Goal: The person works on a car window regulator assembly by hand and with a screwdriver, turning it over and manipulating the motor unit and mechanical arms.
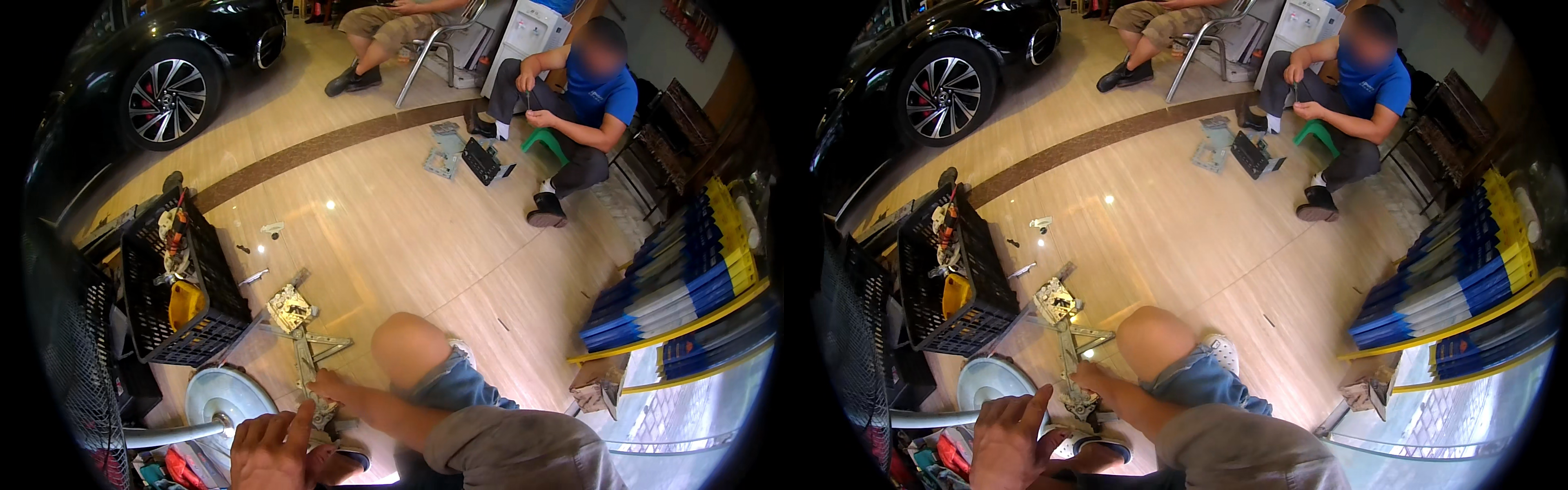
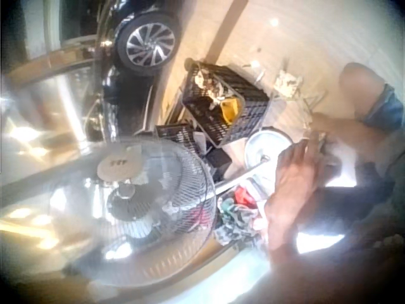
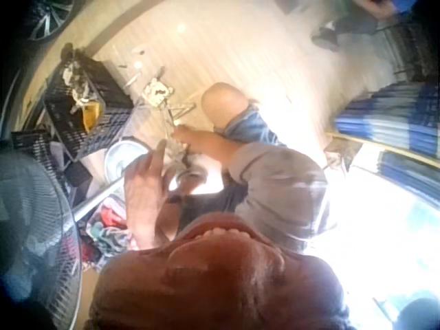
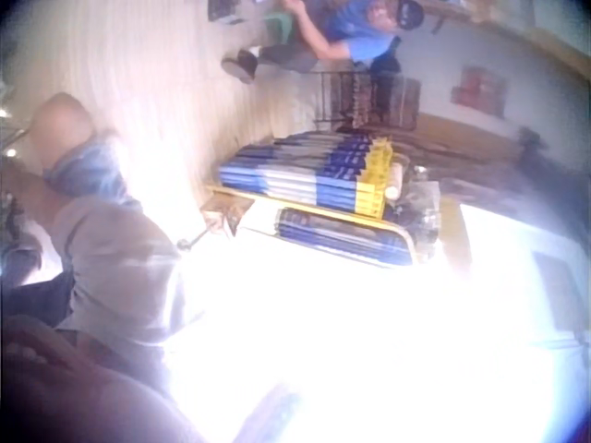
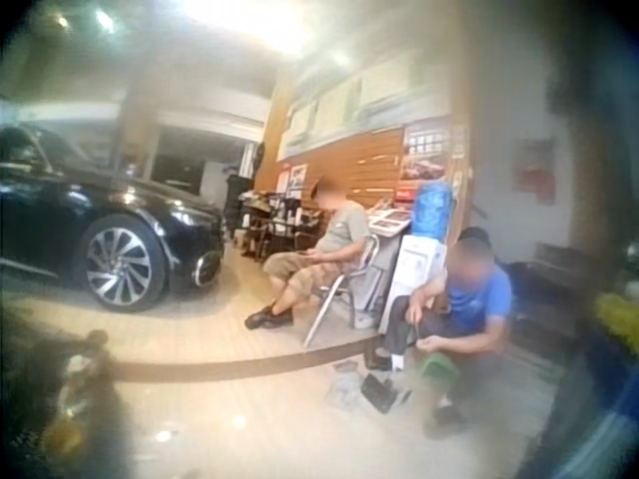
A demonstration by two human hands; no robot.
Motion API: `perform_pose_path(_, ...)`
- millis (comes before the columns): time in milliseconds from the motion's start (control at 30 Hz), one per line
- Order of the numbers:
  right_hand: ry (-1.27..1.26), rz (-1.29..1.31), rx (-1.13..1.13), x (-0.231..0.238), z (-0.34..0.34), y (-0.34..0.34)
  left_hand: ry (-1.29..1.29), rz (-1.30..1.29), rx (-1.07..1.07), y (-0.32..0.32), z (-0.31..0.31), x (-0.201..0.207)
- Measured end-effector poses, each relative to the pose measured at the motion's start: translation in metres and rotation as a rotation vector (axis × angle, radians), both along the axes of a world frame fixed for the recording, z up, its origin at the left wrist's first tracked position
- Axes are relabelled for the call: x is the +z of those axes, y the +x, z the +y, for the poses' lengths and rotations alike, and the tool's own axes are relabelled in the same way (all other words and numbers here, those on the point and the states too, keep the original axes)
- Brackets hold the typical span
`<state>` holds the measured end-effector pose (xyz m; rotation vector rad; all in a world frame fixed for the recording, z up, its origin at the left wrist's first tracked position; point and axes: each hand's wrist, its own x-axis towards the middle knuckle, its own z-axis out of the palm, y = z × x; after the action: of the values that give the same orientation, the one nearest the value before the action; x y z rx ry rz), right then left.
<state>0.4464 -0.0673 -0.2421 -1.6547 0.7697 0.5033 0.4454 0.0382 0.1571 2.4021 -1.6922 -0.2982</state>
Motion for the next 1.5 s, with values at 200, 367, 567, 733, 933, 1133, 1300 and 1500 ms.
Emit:
perform_pose_path(200, 0.136, 0.135, -0.012, 0.018, 0.008, -0.009, 0.094, -0.044, 0.066, -0.003, 0.001, 0.000)
perform_pose_path(367, 0.076, 0.109, -0.095, -0.009, -0.003, -0.009, 0.090, 0.017, 0.038, -0.015, -0.008, 0.012)
perform_pose_path(567, -0.043, 0.095, -0.069, 0.004, -0.011, -0.022, 0.139, 0.031, 0.076, -0.006, 0.014, -0.011)
perform_pose_path(733, -0.240, 0.106, -0.163, -0.011, -0.026, -0.029, 0.195, 0.013, 0.104, -0.007, 0.025, -0.017)
perform_pose_path(933, -0.484, -0.025, -0.143, -0.006, -0.045, -0.059, 0.210, 0.037, 0.109, -0.007, 0.027, -0.027)
perform_pose_path(1133, -0.741, 0.023, -0.001, -0.003, -0.003, -0.116, 0.273, 0.077, 0.123, -0.004, 0.028, -0.033)
perform_pose_path(1300, -0.441, -0.083, 0.240, -0.004, -0.048, -0.160, 0.089, 0.192, 0.061, 0.011, 0.012, -0.066)
perform_pose_path(1500, -0.526, -0.004, 0.405, 0.008, -0.024, -0.165, 0.438, 0.142, 0.146, 0.002, 0.039, -0.117)
